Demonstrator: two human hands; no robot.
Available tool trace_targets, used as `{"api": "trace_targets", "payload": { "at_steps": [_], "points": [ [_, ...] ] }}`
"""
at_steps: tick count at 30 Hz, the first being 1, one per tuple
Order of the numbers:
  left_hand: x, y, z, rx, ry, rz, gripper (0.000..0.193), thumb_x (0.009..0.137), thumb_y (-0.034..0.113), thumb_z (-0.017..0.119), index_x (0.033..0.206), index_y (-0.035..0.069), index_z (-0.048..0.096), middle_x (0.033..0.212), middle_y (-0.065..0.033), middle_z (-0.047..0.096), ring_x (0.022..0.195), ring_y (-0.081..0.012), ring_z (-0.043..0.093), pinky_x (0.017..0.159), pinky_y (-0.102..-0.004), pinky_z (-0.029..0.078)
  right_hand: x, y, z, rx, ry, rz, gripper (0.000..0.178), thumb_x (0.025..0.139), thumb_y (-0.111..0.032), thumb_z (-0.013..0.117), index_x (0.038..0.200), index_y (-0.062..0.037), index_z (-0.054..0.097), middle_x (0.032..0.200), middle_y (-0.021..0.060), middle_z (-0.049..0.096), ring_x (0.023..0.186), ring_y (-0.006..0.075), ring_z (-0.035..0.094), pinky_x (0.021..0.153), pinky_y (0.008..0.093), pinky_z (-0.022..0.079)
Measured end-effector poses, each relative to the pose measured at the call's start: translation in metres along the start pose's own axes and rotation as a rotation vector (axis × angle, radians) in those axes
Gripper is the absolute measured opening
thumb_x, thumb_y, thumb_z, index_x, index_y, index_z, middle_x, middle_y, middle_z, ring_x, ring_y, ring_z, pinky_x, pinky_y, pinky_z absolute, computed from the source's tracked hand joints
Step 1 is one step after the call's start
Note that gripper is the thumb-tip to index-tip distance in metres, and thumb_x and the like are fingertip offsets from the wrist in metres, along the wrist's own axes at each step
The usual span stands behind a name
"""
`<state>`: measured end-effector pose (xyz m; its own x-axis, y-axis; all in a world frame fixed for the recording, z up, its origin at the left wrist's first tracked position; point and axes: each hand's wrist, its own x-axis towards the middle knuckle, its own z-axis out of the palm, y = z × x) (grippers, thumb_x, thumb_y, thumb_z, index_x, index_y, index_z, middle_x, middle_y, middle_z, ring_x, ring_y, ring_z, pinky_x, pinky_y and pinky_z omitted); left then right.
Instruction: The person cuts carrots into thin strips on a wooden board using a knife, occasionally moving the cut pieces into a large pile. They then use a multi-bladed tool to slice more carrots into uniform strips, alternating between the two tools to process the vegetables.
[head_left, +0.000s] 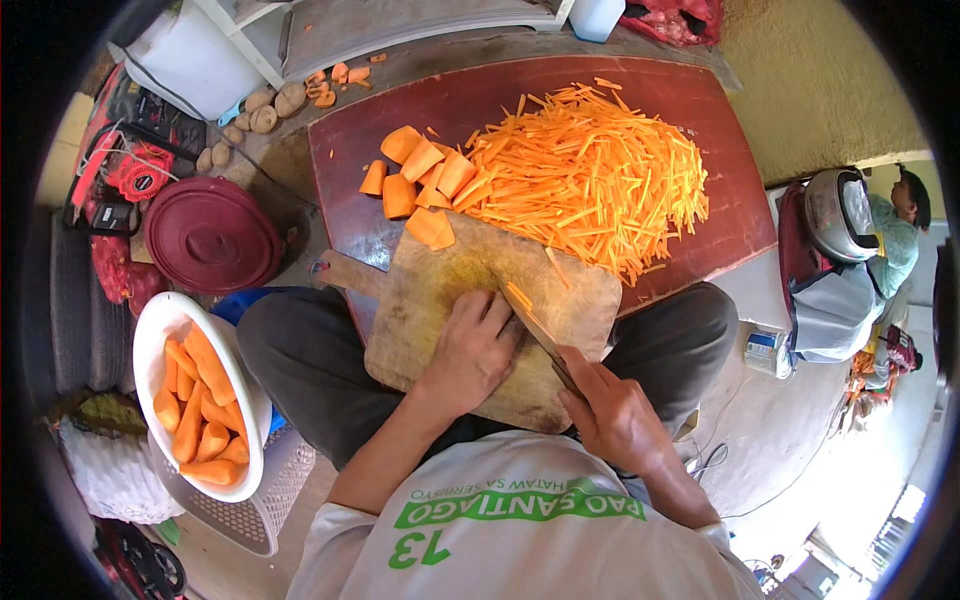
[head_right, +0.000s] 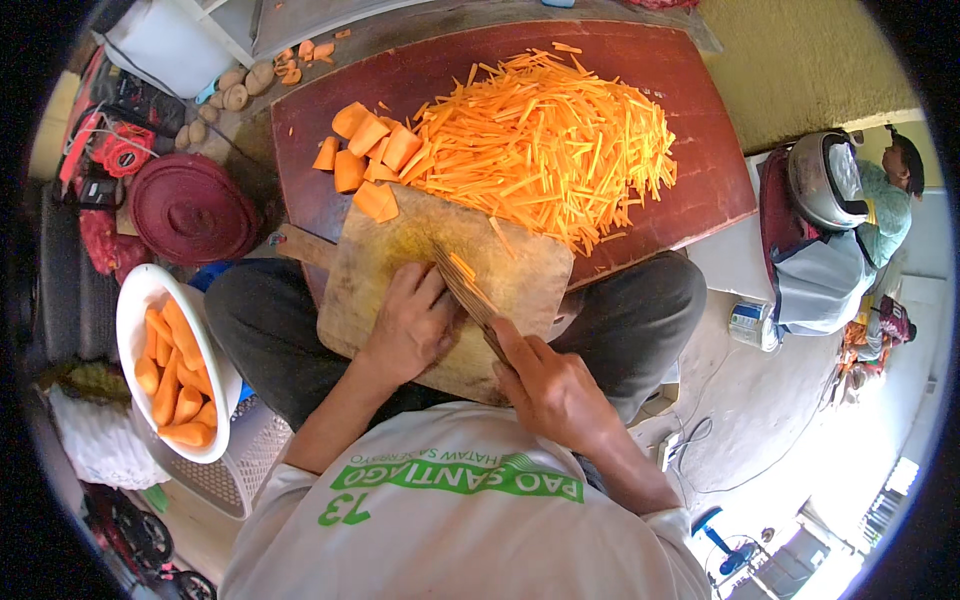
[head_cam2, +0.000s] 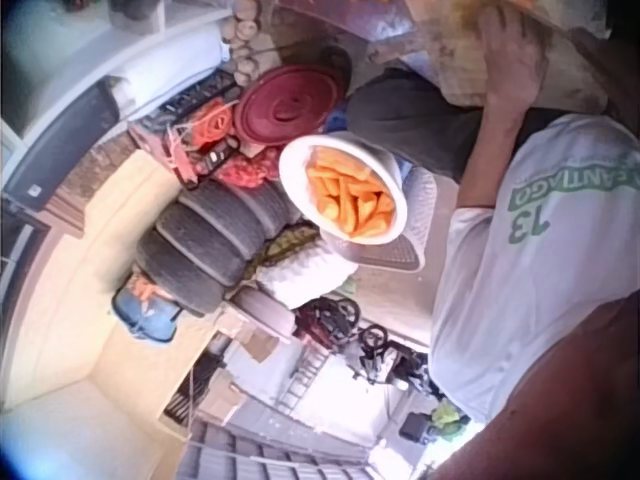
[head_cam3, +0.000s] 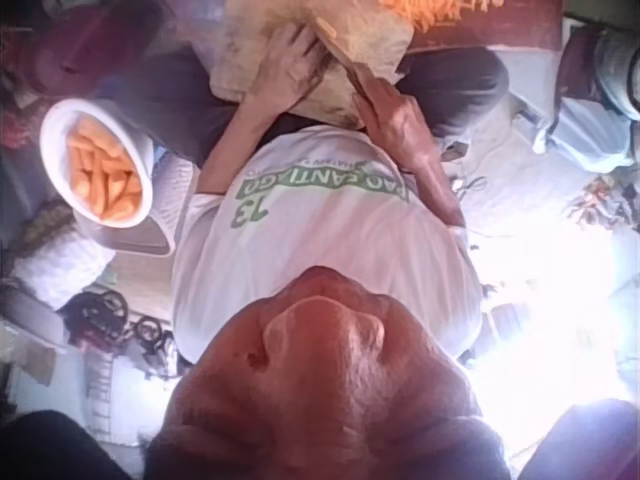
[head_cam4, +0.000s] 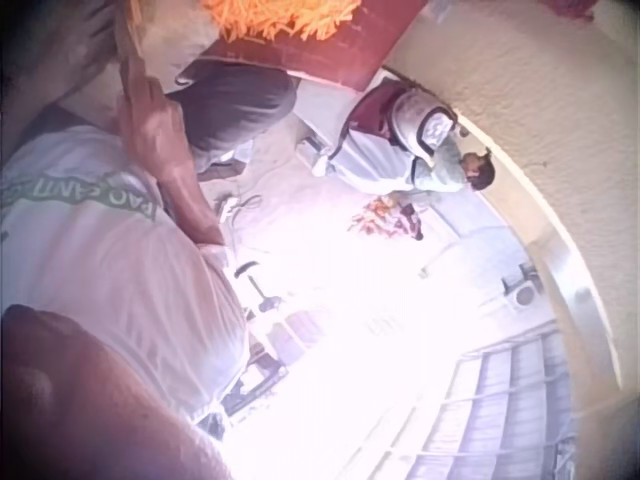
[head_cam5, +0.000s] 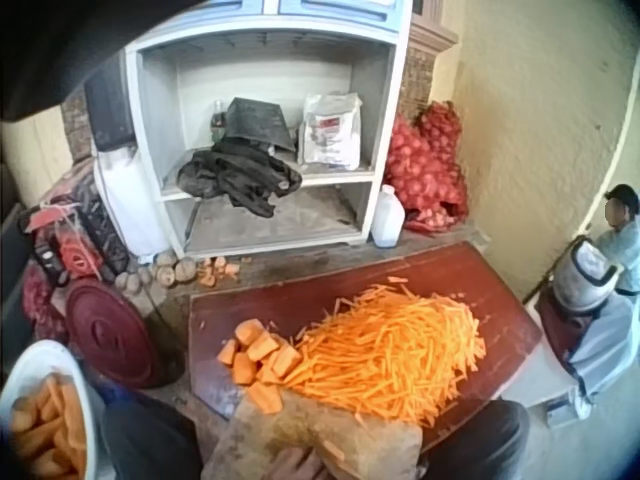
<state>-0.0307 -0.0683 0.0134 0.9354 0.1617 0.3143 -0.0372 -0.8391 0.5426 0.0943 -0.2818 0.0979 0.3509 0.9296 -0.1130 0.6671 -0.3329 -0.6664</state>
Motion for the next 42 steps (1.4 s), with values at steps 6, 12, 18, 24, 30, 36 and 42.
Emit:
{"api": "trace_targets", "payload": {
  "at_steps": [6, 12, 18, 24, 30, 36, 42],
  "points": [
    [-0.002, -0.005, -0.003, -0.035, -0.004, -0.020, 0.033, 0.083, 0.008, 0.079, 0.114, -0.004, 0.079, 0.131, -0.0184, 0.066, 0.115, -0.0387, 0.061, 0.103, -0.0493, 0.053, 0.008, -0.007, 0.000, -0.005, 0.051, -0.051, 0.065, 0.103, -0.009, 0.075, 0.162, 0.0054, 0.051, 0.098, 0.0238, 0.072, 0.077, 0.0456, 0.074, 0.066, 0.0530, 0.062],
    [-0.002, -0.002, -0.007, -0.029, 0.008, -0.010, 0.029, 0.085, 0.009, 0.075, 0.111, -0.004, 0.080, 0.129, -0.0167, 0.067, 0.113, -0.0374, 0.061, 0.103, -0.0486, 0.054, 0.010, -0.002, 0.012, -0.002, 0.071, -0.033, 0.063, 0.105, -0.011, 0.073, 0.162, 0.0042, 0.051, 0.100, 0.0247, 0.073, 0.079, 0.0468, 0.074, 0.068, 0.0539, 0.062],
    [-0.003, -0.003, -0.008, 0.004, 0.007, 0.013, 0.028, 0.086, 0.010, 0.073, 0.109, -0.004, 0.081, 0.126, -0.0160, 0.067, 0.112, -0.0362, 0.062, 0.101, -0.0468, 0.054, -0.004, -0.009, 0.002, 0.023, 0.026, -0.006, 0.061, 0.105, -0.010, 0.072, 0.161, 0.0038, 0.053, 0.103, 0.0262, 0.074, 0.085, 0.0486, 0.075, 0.072, 0.0550, 0.063],
    [0.000, 0.000, -0.013, 0.026, 0.026, 0.021, 0.028, 0.084, 0.009, 0.074, 0.108, -0.004, 0.081, 0.118, -0.0151, 0.068, 0.108, -0.0358, 0.062, 0.099, -0.0473, 0.054, 0.016, 0.000, 0.014, 0.038, 0.088, -0.065, 0.062, 0.104, -0.011, 0.074, 0.161, 0.0033, 0.054, 0.108, 0.0302, 0.075, 0.089, 0.0509, 0.076, 0.075, 0.0562, 0.063],
    [-0.002, -0.002, -0.002, 0.019, 0.134, 0.057, 0.027, 0.082, 0.007, 0.076, 0.105, -0.005, 0.080, 0.115, -0.0151, 0.070, 0.106, -0.0358, 0.064, 0.097, -0.0472, 0.054, 0.006, -0.004, 0.014, 0.086, 0.054, -0.021, 0.062, 0.103, -0.009, 0.074, 0.160, 0.0056, 0.054, 0.109, 0.0308, 0.075, 0.091, 0.0512, 0.076, 0.078, 0.0569, 0.063],
    [-0.007, -0.009, 0.000, 0.006, 0.128, 0.058, 0.026, 0.078, 0.007, 0.078, 0.101, -0.006, 0.080, 0.115, -0.0163, 0.071, 0.105, -0.0362, 0.064, 0.096, -0.0475, 0.055, 0.011, -0.005, 0.012, 0.040, 0.039, -0.062, 0.064, 0.102, -0.006, 0.073, 0.161, 0.0082, 0.052, 0.108, 0.0312, 0.074, 0.092, 0.0504, 0.076, 0.079, 0.0557, 0.063],
    [-0.004, -0.003, 0.000, 0.024, 0.127, 0.055, 0.024, 0.078, 0.006, 0.078, 0.098, -0.006, 0.079, 0.109, -0.0166, 0.070, 0.101, -0.0361, 0.064, 0.095, -0.0468, 0.055, 0.023, 0.000, 0.019, 0.075, 0.075, -0.059, 0.060, 0.103, -0.006, 0.073, 0.159, 0.0072, 0.054, 0.109, 0.0315, 0.074, 0.098, 0.0519, 0.075, 0.083, 0.0545, 0.062]
  ]
}}
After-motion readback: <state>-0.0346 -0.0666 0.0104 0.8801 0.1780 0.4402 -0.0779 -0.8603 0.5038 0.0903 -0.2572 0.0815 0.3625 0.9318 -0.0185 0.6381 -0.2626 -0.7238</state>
